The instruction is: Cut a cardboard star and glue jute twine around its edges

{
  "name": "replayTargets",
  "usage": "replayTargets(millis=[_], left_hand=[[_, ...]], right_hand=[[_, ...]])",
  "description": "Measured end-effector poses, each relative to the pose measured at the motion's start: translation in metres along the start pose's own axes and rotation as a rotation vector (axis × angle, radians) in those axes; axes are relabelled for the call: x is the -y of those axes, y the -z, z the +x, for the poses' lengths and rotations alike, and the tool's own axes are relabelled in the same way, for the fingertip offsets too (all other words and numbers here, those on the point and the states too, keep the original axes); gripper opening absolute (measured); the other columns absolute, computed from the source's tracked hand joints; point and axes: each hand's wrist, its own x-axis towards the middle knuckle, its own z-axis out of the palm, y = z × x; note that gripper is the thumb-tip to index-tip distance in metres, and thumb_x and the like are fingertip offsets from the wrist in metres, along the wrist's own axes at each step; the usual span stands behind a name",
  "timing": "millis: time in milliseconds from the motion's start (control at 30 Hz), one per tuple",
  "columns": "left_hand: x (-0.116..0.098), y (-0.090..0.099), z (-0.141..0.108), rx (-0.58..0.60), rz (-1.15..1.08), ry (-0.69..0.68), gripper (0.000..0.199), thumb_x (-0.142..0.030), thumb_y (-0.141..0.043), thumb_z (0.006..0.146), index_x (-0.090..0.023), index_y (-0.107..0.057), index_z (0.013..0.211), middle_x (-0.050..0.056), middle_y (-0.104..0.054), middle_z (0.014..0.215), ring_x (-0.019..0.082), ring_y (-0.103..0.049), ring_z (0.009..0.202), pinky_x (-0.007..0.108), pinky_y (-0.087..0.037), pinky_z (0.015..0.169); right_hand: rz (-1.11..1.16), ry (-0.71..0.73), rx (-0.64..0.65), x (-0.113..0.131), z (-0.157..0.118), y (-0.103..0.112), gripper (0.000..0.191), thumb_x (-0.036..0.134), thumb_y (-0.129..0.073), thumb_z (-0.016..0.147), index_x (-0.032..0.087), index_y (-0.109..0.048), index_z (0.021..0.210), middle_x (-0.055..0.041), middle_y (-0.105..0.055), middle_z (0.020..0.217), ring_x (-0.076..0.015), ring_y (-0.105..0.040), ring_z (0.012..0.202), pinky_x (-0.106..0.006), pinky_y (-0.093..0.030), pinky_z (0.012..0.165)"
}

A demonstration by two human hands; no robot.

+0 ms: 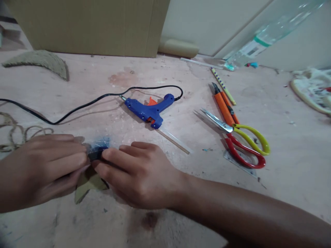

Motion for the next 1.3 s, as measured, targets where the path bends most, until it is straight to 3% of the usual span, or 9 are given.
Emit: replayTargets(millis=[233,400,533,667,867,967,1100,1200,1300], left_hand=[[0.0,-0.001,-0.002,-0.006,0.002,0.007,0.03,-0.016,-0.041,0.113,-0.026,-0.051,0.086,-0.002,-0.057,0.071,0.02,-0.049,0.063,0.036,-0.037,0.063],[0.0,-0.001,-0.002,-0.011,-0.001,-0.002,0.029,-0.014,-0.043,0.112,-0.026,-0.052,0.087,-0.003,-0.055,0.071,0.02,-0.047,0.063,0.036,-0.037,0.064],[-0.001,0.0,-0.001,-0.019,-0.015,0.002,0.03,-0.01,-0.043,0.109,-0.025,-0.051,0.084,-0.003,-0.055,0.07,0.02,-0.046,0.063,0.036,-0.034,0.061],[0.0,-0.001,-0.002,-0.022,-0.029,0.004,0.028,-0.014,-0.044,0.111,-0.025,-0.054,0.087,-0.002,-0.058,0.072,0.02,-0.048,0.064,0.036,-0.035,0.062],[0.001,-0.002,-0.002,-0.007,-0.024,0.01,0.027,-0.016,-0.043,0.112,-0.026,-0.051,0.088,-0.003,-0.055,0.072,0.02,-0.048,0.064,0.035,-0.032,0.061],[0.002,-0.001,-0.001,-0.001,-0.019,0.002,0.028,-0.016,-0.044,0.113,-0.026,-0.05,0.087,-0.003,-0.055,0.072,0.02,-0.046,0.064,0.035,-0.032,0.061],[0.001,-0.001,0.0,-0.014,-0.009,-0.005,0.028,-0.015,-0.042,0.112,-0.026,-0.05,0.087,-0.004,-0.055,0.072,0.019,-0.045,0.064,0.035,-0.037,0.065],[0.001,-0.001,0.0,-0.02,-0.02,0.007,0.032,-0.016,-0.04,0.114,-0.026,-0.049,0.085,-0.004,-0.053,0.07,0.019,-0.043,0.062,0.036,-0.035,0.063],[0.0,-0.001,0.0,-0.028,-0.026,0.017,0.034,-0.018,-0.038,0.115,-0.026,-0.048,0.084,-0.004,-0.051,0.068,0.019,-0.042,0.061,0.036,-0.03,0.06]], right_hand=[[0.013,0.004,0.061,-0.001,0.004,0.005,0.021,0.018,-0.052,0.116,0.015,-0.072,0.12,-0.0093,-0.082,0.116,-0.0161,-0.071,0.077,-0.034,-0.058,0.065],[0.046,-0.012,0.067,-0.001,0.004,0.003,0.018,0.018,-0.054,0.115,0.014,-0.071,0.12,-0.0105,-0.081,0.119,-0.0169,-0.072,0.078,-0.035,-0.058,0.068],[0.111,-0.031,-0.008,-0.001,0.002,-0.002,0.021,0.015,-0.06,0.109,0.011,-0.069,0.127,-0.0098,-0.081,0.118,-0.0181,-0.076,0.088,-0.034,-0.061,0.071],[0.169,-0.16,-0.094,0.001,0.002,0.004,0.028,0.012,-0.061,0.105,0.015,-0.067,0.132,-0.006,-0.082,0.11,-0.0175,-0.078,0.09,-0.03,-0.064,0.075],[0.275,-0.286,-0.197,0.0,0.006,0.018,0.013,0.02,-0.075,0.108,0.022,-0.065,0.116,-0.0033,-0.08,0.099,-0.0137,-0.076,0.081,-0.024,-0.059,0.064],[0.346,-0.259,-0.223,-0.003,0.005,0.015,0.008,0.023,-0.063,0.115,0.025,-0.057,0.11,0.0006,-0.069,0.087,-0.0135,-0.068,0.07,-0.026,-0.054,0.061],[0.343,-0.164,-0.114,-0.004,0.005,0.01,0.027,0.034,-0.044,0.123,0.026,-0.049,0.098,0.0044,-0.056,0.074,-0.0147,-0.053,0.059,-0.033,-0.041,0.056],[0.274,-0.089,-0.048,-0.002,0.006,0.008,0.031,0.032,-0.047,0.122,0.025,-0.048,0.092,0.004,-0.058,0.072,-0.0147,-0.049,0.059,-0.036,-0.036,0.056],[0.278,-0.041,-0.041,0.0,0.006,0.005,0.022,0.027,-0.05,0.121,0.023,-0.051,0.099,0.0017,-0.065,0.08,-0.0143,-0.053,0.064,-0.034,-0.04,0.058]])
